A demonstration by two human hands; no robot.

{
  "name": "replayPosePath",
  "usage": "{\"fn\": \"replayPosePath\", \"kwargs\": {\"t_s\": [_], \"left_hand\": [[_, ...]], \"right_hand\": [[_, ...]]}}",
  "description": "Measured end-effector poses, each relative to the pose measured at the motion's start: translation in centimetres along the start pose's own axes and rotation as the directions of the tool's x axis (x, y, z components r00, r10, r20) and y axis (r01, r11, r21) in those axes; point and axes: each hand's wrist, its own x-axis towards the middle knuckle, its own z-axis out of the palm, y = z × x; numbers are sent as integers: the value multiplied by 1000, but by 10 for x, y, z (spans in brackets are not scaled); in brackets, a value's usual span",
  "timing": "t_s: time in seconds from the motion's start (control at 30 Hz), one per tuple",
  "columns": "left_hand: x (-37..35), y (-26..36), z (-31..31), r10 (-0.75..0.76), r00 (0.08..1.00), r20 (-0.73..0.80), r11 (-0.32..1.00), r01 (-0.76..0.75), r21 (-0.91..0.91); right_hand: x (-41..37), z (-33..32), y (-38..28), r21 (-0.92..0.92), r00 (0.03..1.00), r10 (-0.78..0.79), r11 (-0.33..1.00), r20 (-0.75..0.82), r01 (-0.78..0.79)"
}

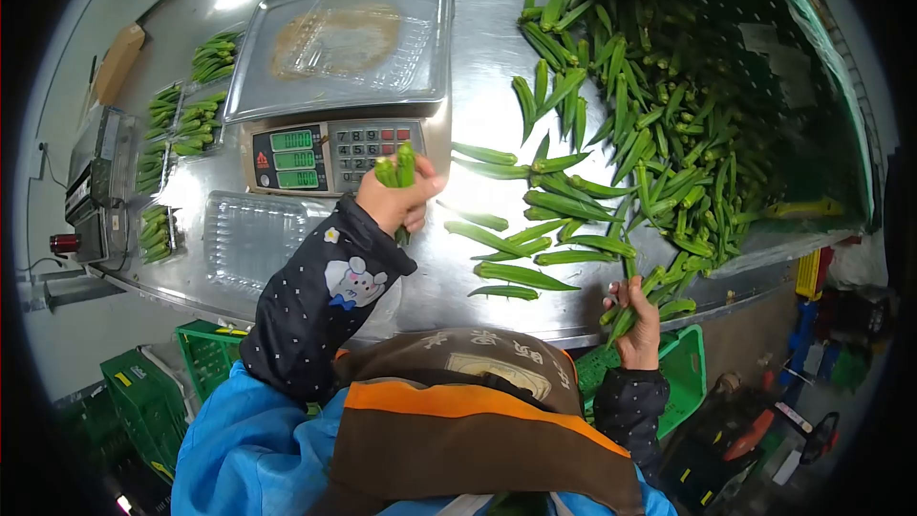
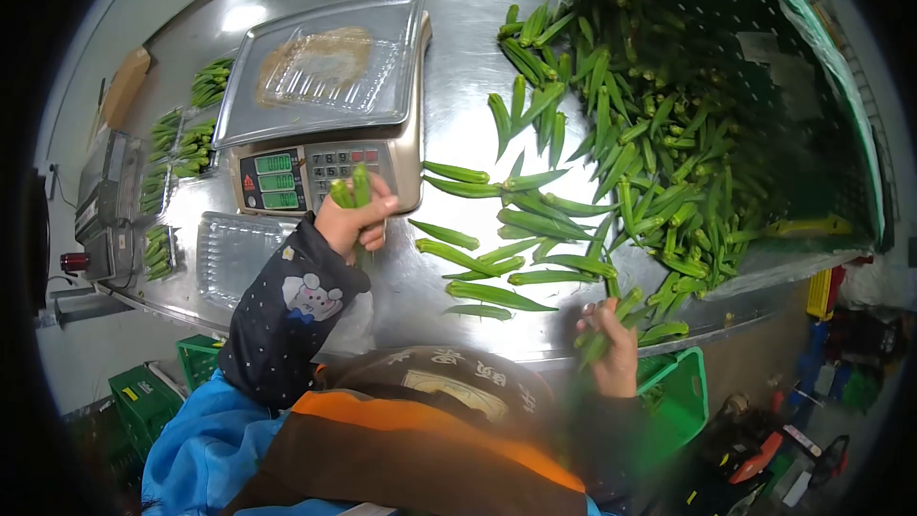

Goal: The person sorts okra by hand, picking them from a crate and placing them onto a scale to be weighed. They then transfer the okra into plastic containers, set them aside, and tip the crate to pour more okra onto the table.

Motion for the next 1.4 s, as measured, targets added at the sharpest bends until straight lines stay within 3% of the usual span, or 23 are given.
{"fn": "replayPosePath", "kwargs": {"t_s": [0.03,0.1,0.17,0.2,0.3,0.4,0.43,0.47,0.53,0.6,0.7,0.73,0.8,0.83,0.9,0.97,1.03,1.07,1.13,1.17,1.2,1.3,1.4], "left_hand": [[1,-6,0,0,1000,-11,1000,0,2],[4,-28,11,391,912,-121,776,-256,576],[2,-42,14,368,919,-144,765,-211,609],[11,-61,7,400,906,-136,717,-218,662],[11,-67,10,420,895,-151,665,-190,722],[18,-70,12,429,891,-146,639,-186,746],[22,-65,15,471,882,-33,503,-238,831],[25,-59,19,493,866,83,356,-288,889],[27,-44,32,362,922,137,331,-264,906],[42,-38,39,58,979,193,174,-200,964],[59,-63,31,37,937,348,14,-348,937],[59,-62,34,32,935,352,18,-353,936],[56,-50,41,-89,928,362,-84,-370,925],[52,-44,45,-95,927,364,-83,-372,925],[46,-35,52,-12,952,306,-68,-306,950],[55,-47,42,-50,968,245,-32,-247,968],[51,-60,41,201,977,76,579,-180,795],[57,-74,35,216,971,107,694,-229,683],[34,-52,59,240,960,146,602,-265,753],[26,-44,70,256,949,183,506,-293,811],[27,-44,76,127,965,231,372,-262,891],[23,-62,100,29,947,320,75,-322,944],[28,-64,122,-133,967,219,-33,-225,974]], "right_hand": [[1,11,0,1,1000,8,1000,8,-8],[7,28,2,-305,978,-58,945,198,118],[19,56,8,-553,964,-58,810,258,196],[30,64,20,-676,879,-238,567,413,471],[41,101,42,-752,685,-367,-63,629,656],[52,102,57,-700,678,-182,-248,713,670],[49,98,53,-704,682,-182,-253,708,663],[42,91,45,-729,700,-213,-113,682,675],[32,57,29,-768,818,-180,283,546,575],[-6,31,-39,-897,922,32,244,387,368],[-64,-63,-113,-949,966,228,311,121,45],[-82,-115,-129,-986,964,259,169,52,8],[-118,-179,-138,-948,950,180,145,-257,-284],[-130,-206,-140,-859,964,-34,-447,-263,-250],[-123,-190,-122,-775,898,-387,-494,-210,-394],[-93,-159,-101,-993,917,-397,120,-42,6],[-50,-116,-59,-926,881,-437,225,183,304],[-31,-75,-42,-888,845,-430,178,318,425],[3,-26,-10,-832,740,-420,-72,526,550],[18,-5,2,-806,708,-435,-72,556,588],[27,13,9,-776,662,-456,-109,594,621],[47,26,22,-748,675,-323,-296,663,594],[48,20,17,-771,724,-285,-356,628,528]]}}
